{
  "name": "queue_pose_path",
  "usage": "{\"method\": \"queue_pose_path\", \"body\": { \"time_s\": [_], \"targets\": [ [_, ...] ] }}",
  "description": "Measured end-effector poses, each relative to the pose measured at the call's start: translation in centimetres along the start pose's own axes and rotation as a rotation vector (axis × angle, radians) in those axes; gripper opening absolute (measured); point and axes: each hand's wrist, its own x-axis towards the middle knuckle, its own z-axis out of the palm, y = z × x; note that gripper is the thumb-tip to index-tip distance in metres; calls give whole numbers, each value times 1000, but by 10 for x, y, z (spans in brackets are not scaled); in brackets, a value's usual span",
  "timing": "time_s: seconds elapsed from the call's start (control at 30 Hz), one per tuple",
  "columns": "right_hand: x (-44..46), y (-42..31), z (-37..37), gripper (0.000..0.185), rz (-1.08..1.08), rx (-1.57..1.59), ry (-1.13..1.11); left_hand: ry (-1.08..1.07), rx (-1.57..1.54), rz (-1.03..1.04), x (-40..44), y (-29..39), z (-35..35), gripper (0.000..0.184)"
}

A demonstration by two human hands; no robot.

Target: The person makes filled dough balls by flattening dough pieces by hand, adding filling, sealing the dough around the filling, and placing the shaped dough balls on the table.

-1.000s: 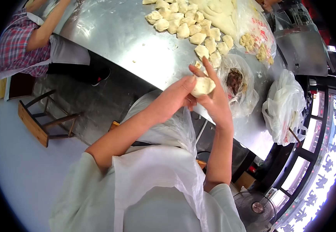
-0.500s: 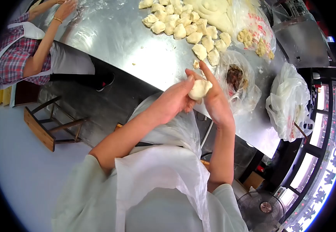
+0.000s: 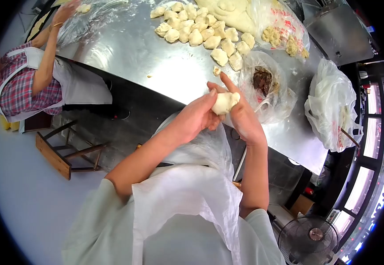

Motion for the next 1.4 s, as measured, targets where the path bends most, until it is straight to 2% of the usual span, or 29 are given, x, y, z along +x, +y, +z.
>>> {"method": "queue_pose_path", "body": {
  "time_s": [0.07, 0.17, 0.23, 0.33, 0.43, 0.53, 0.6, 0.63, 0.7, 0.73, 0.77, 0.87, 0.97, 1.1, 1.17, 1.2, 1.27, 1.3, 1.4],
  "targets": [
    [-4, -7, -8, 79, 7, -118, -113, -70, 5, -103, -3, 0, 0, 58],
    [-3, -5, -2, 54, 101, -120, 60, -79, -61, -148, 5, 2, 8, 59],
    [2, 15, 3, 37, -52, -164, 239, 27, -108, -100, 6, 0, 16, 58],
    [11, 24, 28, 38, -215, -62, 385, 206, -175, 23, 8, 4, 36, 53],
    [10, 17, 7, 43, 107, 75, 208, 192, -188, 57, 7, 6, 25, 48],
    [11, 10, -7, 45, -37, 72, 118, 109, -171, 30, 4, 4, -2, 44],
    [7, -11, -20, 47, -170, -503, 11, 43, -228, 21, 3, 4, -7, 42],
    [7, -13, -17, 38, -183, -602, -1, 6, -264, 8, 4, 4, -9, 41],
    [9, -15, -10, 30, -131, -663, 32, -72, -336, -16, 6, 7, -9, 39],
    [11, -15, -7, 26, -104, -697, 44, -31, -299, -59, 7, 9, -7, 39],
    [13, -10, -5, 18, -228, -803, 92, 12, -261, -100, 7, 13, -4, 39],
    [22, -1, -2, 19, -331, -1061, 151, 61, -219, -180, 11, 14, -7, 39],
    [32, 9, -1, 25, -475, -1187, 215, 109, -137, -186, 12, 18, -8, 37],
    [44, 17, 2, 30, -411, -1306, 371, 77, 130, -25, 10, 18, -20, 35],
    [62, 26, -6, 31, -285, -1404, 499, 29, 174, -80, 2, 25, -17, 37],
    [67, 28, -15, 31, -222, -1328, 542, -3, 201, -106, 2, 29, -16, 37],
    [73, 29, -32, 33, -102, -1167, 618, -15, -12, -51, 4, 29, -19, 40],
    [72, 26, -29, 27, -211, -1059, 623, -7, -124, -15, 3, 27, -22, 41],
    [71, 21, -29, 24, -333, -1180, 571, -58, -430, -9, 14, 20, -44, 42]
  ]
}}
